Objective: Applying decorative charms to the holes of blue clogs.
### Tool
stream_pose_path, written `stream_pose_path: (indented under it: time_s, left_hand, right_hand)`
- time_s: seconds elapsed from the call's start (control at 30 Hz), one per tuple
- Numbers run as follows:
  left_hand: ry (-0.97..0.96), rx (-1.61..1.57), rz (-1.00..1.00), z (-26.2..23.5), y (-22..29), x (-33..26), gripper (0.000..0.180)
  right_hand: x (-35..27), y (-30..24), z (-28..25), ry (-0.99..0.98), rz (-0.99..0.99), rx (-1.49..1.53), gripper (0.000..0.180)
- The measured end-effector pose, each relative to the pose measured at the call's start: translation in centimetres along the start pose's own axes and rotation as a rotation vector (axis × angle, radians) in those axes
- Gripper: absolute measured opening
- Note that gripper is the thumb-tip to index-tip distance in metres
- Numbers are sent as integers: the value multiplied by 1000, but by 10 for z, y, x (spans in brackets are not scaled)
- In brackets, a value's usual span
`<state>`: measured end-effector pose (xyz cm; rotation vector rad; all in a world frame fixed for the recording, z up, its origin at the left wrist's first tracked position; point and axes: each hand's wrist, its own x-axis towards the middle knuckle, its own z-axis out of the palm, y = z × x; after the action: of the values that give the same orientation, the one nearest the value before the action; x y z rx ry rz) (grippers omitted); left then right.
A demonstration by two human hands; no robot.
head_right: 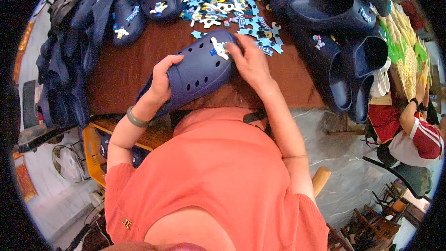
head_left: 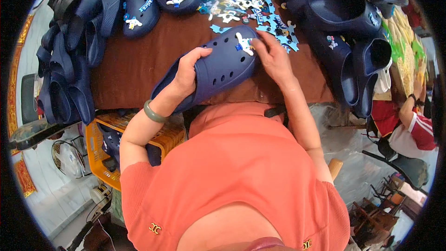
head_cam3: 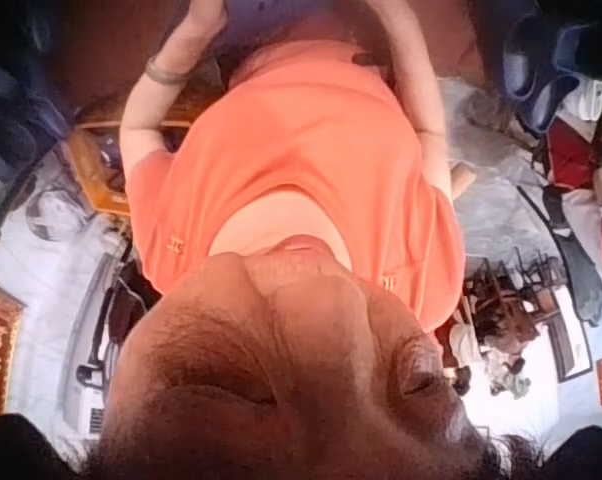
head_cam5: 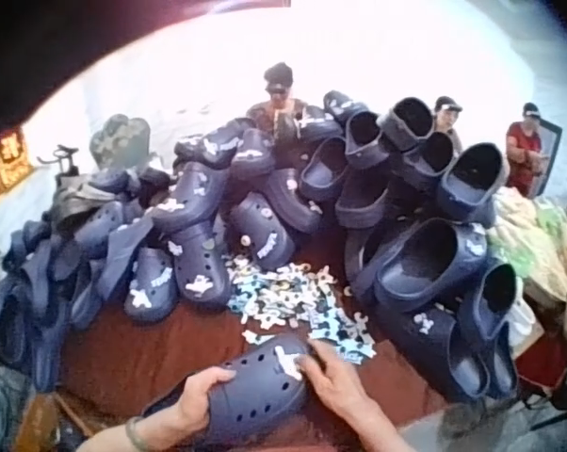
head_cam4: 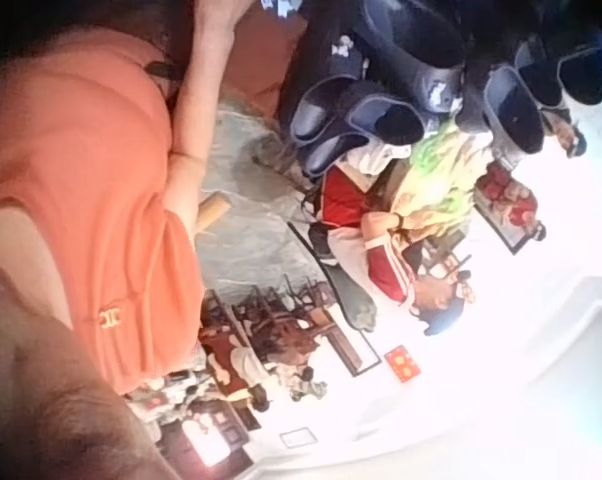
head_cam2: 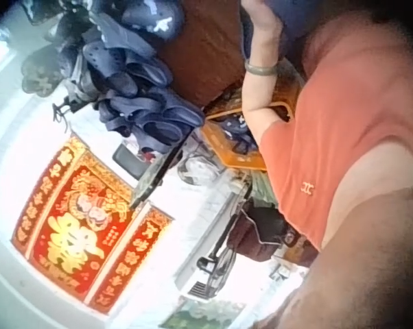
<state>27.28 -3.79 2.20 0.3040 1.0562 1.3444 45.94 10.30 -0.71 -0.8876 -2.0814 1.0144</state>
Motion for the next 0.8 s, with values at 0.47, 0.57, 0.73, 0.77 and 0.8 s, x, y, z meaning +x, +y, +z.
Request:
stream_pose_path:
  time_s: [0.47,0.57,0.73,0.77,0.8]
  left_hand:
    - [-30,-38,9,-2,0,6,42]
    - [-12,-46,29,-4,-4,10,40]
    - [-29,-57,6,-1,-1,7,38]
    - [1,-26,24,-1,-2,7,40]
    - [31,6,41,-2,-3,8,43]
  right_hand:
    - [-15,68,-48,148,-227,-506,26]
    - [-17,66,-46,157,-263,-502,25]
    - [-17,62,-46,158,-282,-480,20]
    - [-17,62,-47,148,-261,-474,19]
    - [-17,61,-47,145,-263,-474,19]
